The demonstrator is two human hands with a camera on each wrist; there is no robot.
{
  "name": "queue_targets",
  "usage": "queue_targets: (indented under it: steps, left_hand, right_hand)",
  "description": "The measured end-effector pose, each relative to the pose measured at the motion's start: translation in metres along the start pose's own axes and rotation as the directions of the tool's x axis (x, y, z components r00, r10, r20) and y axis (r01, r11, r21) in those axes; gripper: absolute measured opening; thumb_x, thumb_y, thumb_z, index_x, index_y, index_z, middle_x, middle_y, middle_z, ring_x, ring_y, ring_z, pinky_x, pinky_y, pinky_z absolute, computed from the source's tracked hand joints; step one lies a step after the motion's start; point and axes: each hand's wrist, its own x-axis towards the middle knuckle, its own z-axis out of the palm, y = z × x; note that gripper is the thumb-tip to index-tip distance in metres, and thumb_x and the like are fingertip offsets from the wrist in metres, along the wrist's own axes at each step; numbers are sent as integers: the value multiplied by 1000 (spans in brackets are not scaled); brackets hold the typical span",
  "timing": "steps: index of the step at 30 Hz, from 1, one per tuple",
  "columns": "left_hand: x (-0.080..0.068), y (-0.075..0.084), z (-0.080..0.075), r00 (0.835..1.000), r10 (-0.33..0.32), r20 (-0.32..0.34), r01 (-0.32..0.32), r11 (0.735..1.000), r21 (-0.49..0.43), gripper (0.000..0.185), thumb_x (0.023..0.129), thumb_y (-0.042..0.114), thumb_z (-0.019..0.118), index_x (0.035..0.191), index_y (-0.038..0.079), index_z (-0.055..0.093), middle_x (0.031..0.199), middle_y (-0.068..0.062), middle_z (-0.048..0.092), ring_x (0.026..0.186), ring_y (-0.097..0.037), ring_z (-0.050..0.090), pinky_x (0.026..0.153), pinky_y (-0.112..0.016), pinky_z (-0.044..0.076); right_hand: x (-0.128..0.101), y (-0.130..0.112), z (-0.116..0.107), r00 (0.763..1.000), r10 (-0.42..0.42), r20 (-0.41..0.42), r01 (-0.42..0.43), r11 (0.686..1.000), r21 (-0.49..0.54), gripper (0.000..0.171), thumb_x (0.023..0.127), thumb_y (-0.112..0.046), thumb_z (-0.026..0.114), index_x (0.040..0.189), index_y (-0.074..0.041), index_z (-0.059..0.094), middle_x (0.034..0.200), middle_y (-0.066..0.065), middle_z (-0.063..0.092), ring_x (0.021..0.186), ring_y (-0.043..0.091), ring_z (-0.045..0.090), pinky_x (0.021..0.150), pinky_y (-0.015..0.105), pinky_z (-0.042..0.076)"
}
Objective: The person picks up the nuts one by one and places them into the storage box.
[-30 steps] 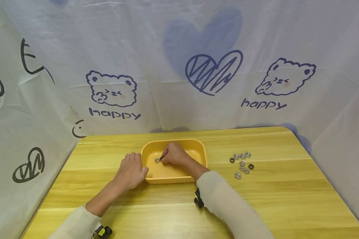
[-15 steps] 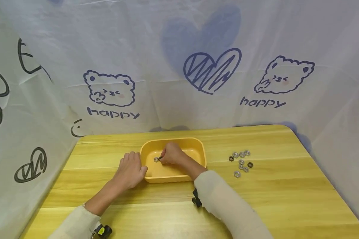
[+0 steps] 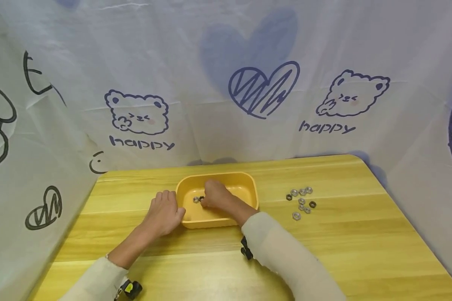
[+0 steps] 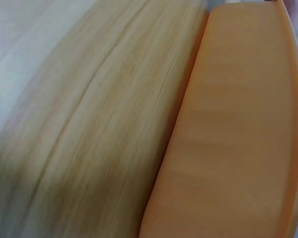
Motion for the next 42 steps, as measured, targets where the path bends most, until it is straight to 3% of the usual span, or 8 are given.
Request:
queue_targets:
  steps: [9,14,16,19,22,23,31,42]
  left_hand:
    - [0,-1,1,1000,-9,-1,9,1000,-8,37,95,29,52,107,-6,52,98,-17,47,91,-32,38,79,-40,33]
    - [-1,0,2,1000,-7,-9,7,1000,-3,38,94,29,53,105,-7,53,96,-17,48,90,-32,40,79,-41,34]
    - [-1,0,2,1000,-10,0,10,1000,-3,37,94,29,53,104,-6,53,96,-17,47,90,-32,40,79,-40,34]
    - [-1,0,2,1000,-11,8,11,1000,-5,37,94,29,52,105,-6,52,96,-17,47,90,-32,39,79,-40,33]
    - [1,-1,1,1000,-8,2,8,1000,-1,37,94,29,52,106,-6,52,98,-17,47,92,-32,40,80,-40,33]
    - [1,-1,1,1000,-7,-1,7,1000,0,37,94,29,52,106,-6,52,98,-17,48,92,-33,40,80,-40,33]
    - [-2,-1,4,1000,-3,8,3,1000,-7,34,92,28,53,101,-4,53,93,-16,48,86,-30,39,77,-38,33]
    - [-1,-2,3,1000,-3,-9,3,1000,4,31,92,28,54,99,-2,52,92,-14,46,86,-30,38,76,-37,32]
  right_hand:
    - [-13,-1,-3,997,-61,-37,58,995,-75,55,79,-6,76,56,-17,26,58,-6,15,55,11,15,51,24,15]
    - [-20,1,-5,995,-90,-53,84,990,-111,53,79,-11,80,56,-15,33,58,-4,20,56,12,21,51,25,21]
    - [-23,2,-7,995,-87,-45,82,991,-102,44,80,-13,81,60,-11,42,60,-3,30,59,13,26,54,26,26]
    - [-28,4,-12,996,-73,-50,70,995,-66,23,85,-19,80,82,-2,66,76,3,60,68,14,49,64,28,46]
    - [-34,6,-21,995,-67,-70,66,998,-12,36,90,-24,77,115,1,71,111,12,73,95,21,65,89,38,56]
    - [-36,6,-25,995,-76,-71,76,997,3,36,91,-23,76,118,1,71,115,14,73,100,24,66,93,40,56]
    - [-54,19,-49,971,-233,-59,234,972,14,27,93,-12,69,116,1,72,112,13,75,99,27,69,89,37,57]
    - [-70,36,-75,944,-303,-132,317,943,99,29,94,-13,71,120,-3,69,111,11,73,97,21,65,88,36,56]
